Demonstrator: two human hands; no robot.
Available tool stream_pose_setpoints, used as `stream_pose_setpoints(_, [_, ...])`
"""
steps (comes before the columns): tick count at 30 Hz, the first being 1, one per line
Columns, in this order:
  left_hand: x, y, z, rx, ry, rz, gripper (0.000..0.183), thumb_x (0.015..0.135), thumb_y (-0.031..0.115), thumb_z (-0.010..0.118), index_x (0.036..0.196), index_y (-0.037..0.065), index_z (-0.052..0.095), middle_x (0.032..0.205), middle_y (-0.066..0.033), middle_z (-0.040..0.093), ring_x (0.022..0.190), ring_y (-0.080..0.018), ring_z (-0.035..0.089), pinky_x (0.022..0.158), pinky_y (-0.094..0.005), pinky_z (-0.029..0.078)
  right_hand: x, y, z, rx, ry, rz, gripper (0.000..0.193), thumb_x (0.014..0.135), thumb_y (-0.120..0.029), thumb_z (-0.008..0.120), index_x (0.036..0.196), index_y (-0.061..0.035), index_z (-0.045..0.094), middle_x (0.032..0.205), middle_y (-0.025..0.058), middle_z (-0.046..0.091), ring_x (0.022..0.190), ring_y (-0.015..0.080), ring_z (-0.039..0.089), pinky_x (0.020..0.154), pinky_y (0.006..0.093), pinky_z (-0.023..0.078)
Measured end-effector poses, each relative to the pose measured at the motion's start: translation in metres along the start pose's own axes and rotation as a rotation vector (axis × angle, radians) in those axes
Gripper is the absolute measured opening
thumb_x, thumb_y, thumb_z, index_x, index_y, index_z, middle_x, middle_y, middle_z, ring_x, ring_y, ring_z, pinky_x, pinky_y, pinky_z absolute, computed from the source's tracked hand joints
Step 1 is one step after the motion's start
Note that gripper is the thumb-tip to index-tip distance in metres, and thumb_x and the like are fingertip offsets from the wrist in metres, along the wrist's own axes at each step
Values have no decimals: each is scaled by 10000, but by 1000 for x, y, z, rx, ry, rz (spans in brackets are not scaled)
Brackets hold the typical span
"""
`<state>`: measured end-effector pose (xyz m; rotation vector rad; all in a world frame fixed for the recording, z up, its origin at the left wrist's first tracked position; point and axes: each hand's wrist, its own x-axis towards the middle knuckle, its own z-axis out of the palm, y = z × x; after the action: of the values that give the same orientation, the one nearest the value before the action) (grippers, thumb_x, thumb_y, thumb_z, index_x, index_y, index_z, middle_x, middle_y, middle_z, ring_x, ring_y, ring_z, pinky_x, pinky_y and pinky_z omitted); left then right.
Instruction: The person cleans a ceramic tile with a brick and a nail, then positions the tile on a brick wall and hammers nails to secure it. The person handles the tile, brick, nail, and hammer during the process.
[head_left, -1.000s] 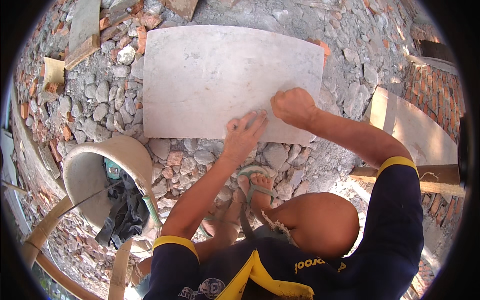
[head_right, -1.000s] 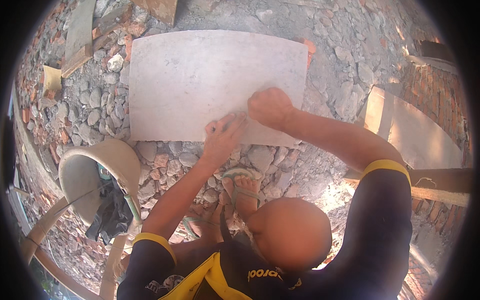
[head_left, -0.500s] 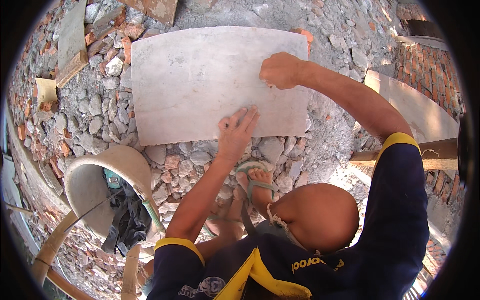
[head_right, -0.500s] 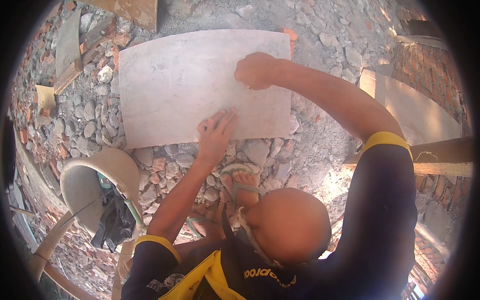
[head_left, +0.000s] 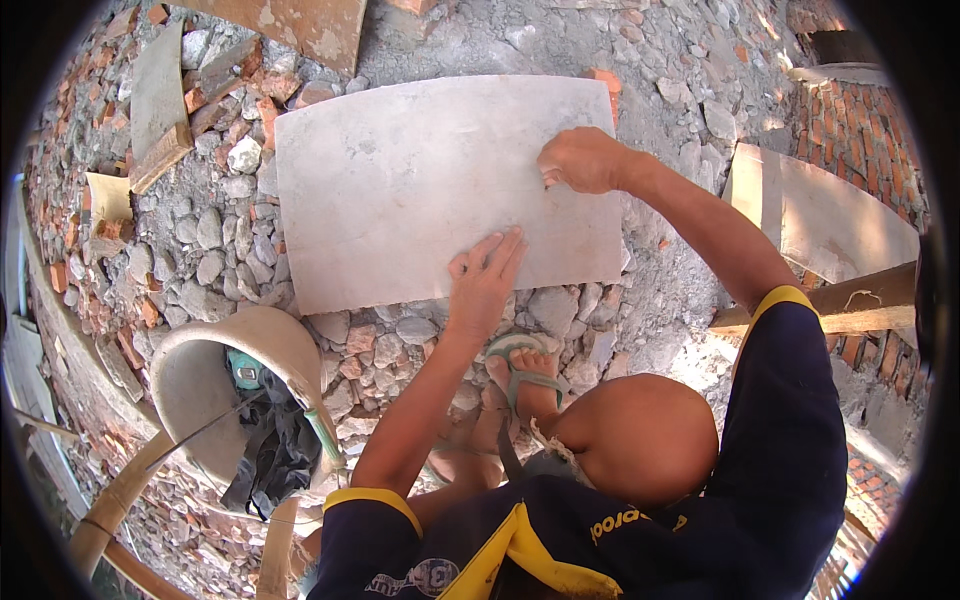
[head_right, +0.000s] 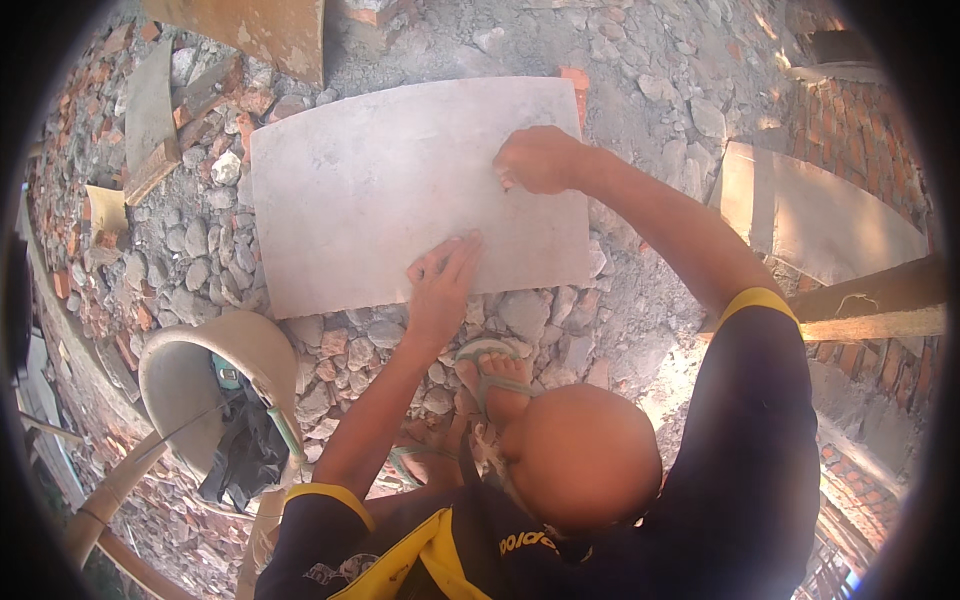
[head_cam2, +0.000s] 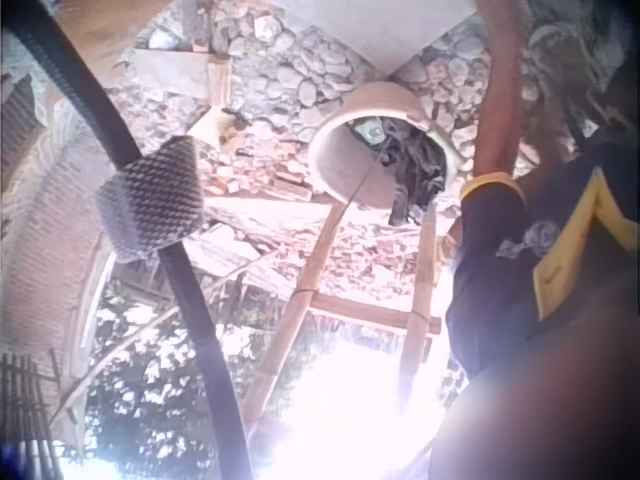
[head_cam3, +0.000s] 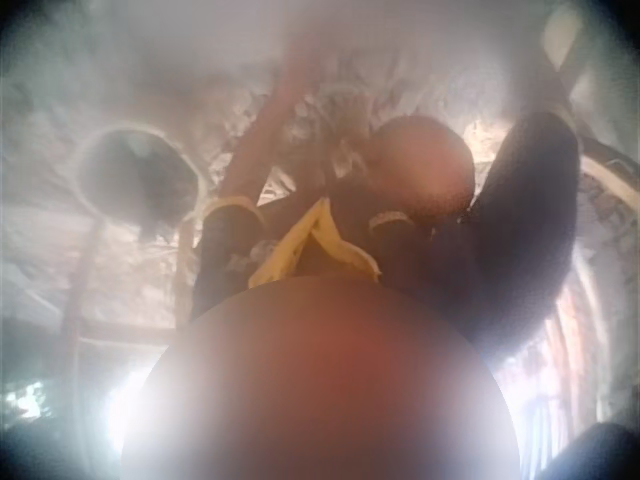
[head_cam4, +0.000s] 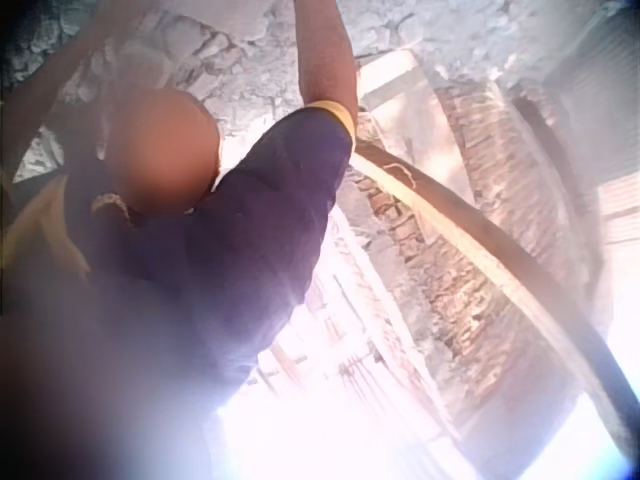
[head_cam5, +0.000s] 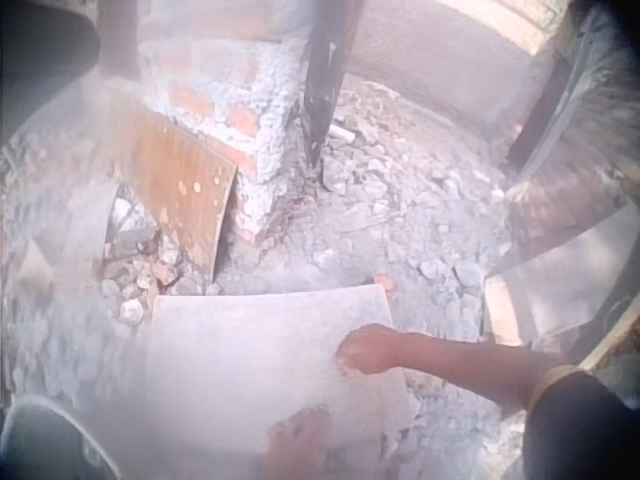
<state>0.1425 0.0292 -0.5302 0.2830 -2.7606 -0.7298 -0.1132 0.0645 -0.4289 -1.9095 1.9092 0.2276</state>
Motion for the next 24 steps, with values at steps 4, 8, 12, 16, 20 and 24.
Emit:
stream_pose_setpoints(4, [4, 9, -1, -31, -24, -53, 502, 781, 74, 613, 1276, 158, 601, 1457, 69, 457, 1244, -178, 450, 939, -391, 329, -15, -76, 24, -272, 206, 462, 67, 770, -104, 638, 811, -70, 679, 789, 112, 663, 643, 310, 665, 556, 412, 531])
stream_pose_setpoints(8, [1, 11, -5, 1, -40, -57, 509, 783, 73, 611, 1283, 170, 596, 1450, 75, 463, 1244, -180, 446, 947, -394, 327, 6, -51, 27, -212, 50, 178, 71, 754, -119, 626, 751, -55, 657, 750, 125, 641, 691, 312, 668, 568, 413, 526])
stream_pose_setpoints(12, [1, 10, -9, -58, -43, -60, 546, 775, 55, 612, 1305, 187, 583, 1429, 68, 485, 1234, -192, 447, 956, -407, 320, -16, -18, 27, 5, 164, 286, 89, 789, -115, 613, 727, -61, 647, 767, 125, 664, 686, 347, 651, 578, 433, 513])
stream_pose_setpoints(16, [-2, 18, -14, 24, 63, 24, 477, 785, 95, 615, 1256, 172, 615, 1440, 73, 481, 1236, -187, 452, 944, -382, 334, -41, -68, 61, -142, 67, 95, 82, 798, -117, 606, 737, -69, 631, 757, 107, 656, 642, 348, 644, 591, 443, 519])
stream_pose_setpoints(20, [-2, 22, -9, -20, -40, -49, 447, 784, 93, 627, 1224, 169, 640, 1432, 70, 493, 1231, -188, 456, 945, -376, 331, -49, -84, 54, 0, 150, -41, 59, 778, -120, 613, 743, -73, 602, 713, 84, 623, 642, 316, 650, 609, 429, 525])
stream_pose_setpoints(24, [-5, 19, -6, 5, -61, -46, 442, 782, 92, 643, 1219, 159, 644, 1427, 56, 501, 1225, -195, 460, 939, -380, 329, -60, -44, 2, 219, 353, 232, 70, 808, -83, 595, 849, -95, 650, 842, 84, 685, 759, 318, 673, 662, 449, 520])
